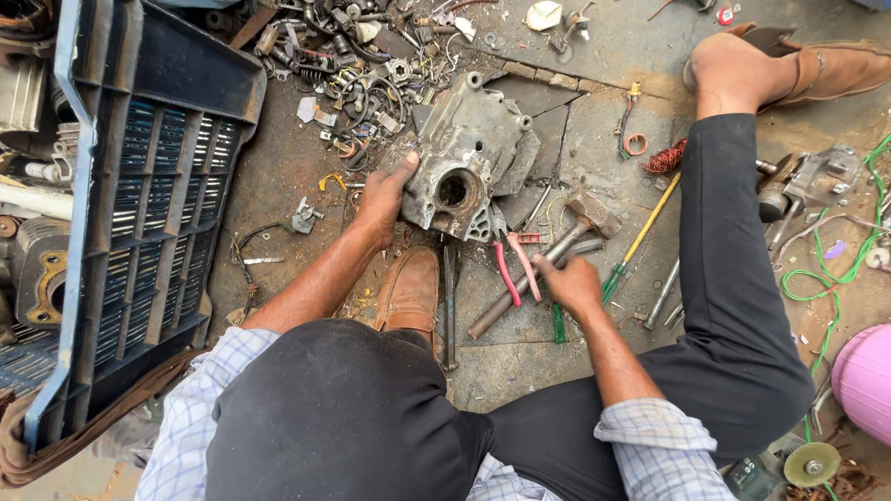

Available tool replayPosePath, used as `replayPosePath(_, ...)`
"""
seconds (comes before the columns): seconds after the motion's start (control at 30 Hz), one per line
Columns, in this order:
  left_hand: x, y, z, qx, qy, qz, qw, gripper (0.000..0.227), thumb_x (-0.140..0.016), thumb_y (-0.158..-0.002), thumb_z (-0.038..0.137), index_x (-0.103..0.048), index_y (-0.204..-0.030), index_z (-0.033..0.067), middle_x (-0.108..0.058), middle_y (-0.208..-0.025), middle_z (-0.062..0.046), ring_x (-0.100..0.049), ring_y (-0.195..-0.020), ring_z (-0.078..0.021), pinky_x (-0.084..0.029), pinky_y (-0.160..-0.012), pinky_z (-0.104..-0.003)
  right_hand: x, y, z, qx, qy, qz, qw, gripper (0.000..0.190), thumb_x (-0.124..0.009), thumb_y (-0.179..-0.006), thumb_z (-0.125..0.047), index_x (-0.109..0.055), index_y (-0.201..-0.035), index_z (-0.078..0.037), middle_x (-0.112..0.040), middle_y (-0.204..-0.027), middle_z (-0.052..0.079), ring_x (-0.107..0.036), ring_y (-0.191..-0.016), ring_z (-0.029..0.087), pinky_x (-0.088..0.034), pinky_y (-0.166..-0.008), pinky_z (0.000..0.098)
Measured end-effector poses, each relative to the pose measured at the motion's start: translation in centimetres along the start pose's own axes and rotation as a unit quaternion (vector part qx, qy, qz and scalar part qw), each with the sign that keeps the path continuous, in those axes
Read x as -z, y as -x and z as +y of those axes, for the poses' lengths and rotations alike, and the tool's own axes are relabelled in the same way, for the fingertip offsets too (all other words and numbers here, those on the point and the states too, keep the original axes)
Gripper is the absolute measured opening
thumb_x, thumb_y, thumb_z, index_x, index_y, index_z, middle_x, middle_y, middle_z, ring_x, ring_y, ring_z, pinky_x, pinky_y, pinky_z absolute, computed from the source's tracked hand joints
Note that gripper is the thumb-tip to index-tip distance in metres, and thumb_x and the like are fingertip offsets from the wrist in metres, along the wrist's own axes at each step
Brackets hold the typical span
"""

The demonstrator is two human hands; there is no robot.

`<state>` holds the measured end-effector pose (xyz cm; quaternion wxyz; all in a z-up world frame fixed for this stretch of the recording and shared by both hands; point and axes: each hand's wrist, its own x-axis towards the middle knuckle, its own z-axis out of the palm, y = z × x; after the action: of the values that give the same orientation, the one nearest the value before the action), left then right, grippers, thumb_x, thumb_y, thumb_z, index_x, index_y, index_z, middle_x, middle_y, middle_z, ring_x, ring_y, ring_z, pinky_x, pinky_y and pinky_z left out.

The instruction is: The person sits on the floor and uses pliers and a hammer to work on a metal engine casing. They repeatedly tap the casing with a hammer and use pliers to adjust or remove components inside the casing.

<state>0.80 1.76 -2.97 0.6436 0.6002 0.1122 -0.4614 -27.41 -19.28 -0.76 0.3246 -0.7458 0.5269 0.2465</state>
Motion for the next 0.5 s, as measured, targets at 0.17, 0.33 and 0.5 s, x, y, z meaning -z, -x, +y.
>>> replayPosePath(0.17,0.6,-0.6,-0.5,0.022,-0.014,0.005,1.000,0.056,-0.068,-0.092,0.051,-0.071,-0.102,-0.0041,-0.073,-0.087,-0.014,-0.071,-0.074,-0.0214,-0.063,-0.075,-0.040,-1.8,-0.6,-0.1,-0.062,-0.117,-0.043,0.990,0.053,-0.076,-0.091,-0.044,-0.076,-0.094,0.009,-0.076,-0.080,0.020,-0.074,-0.066,0.025,-0.058,-0.061,0.0364)
replayPosePath(0.33,0.8,-1.0,-0.7,0.004,-0.015,0.003,1.000,0.053,-0.068,-0.092,0.052,-0.071,-0.099,-0.0010,-0.071,-0.082,-0.009,-0.067,-0.069,-0.0172,-0.058,-0.070,-0.037,-1.6,-0.5,0.3,-0.064,-0.215,-0.057,0.973,0.030,-0.070,-0.090,-0.024,-0.075,-0.100,0.004,-0.075,-0.077,0.014,-0.069,-0.061,0.017,-0.056,-0.055,0.0298)
replayPosePath(0.5,1.0,-1.2,-1.2,-0.043,-0.044,0.017,0.998,0.053,-0.067,-0.091,0.054,-0.068,-0.103,0.0026,-0.069,-0.080,-0.004,-0.062,-0.065,-0.0111,-0.054,-0.061,-0.029,-2.0,-0.1,1.5,-0.095,-0.296,-0.019,0.950,0.032,-0.064,-0.091,-0.019,-0.068,-0.112,0.006,-0.067,-0.077,0.011,-0.064,-0.060,0.017,-0.055,-0.055,0.0310)
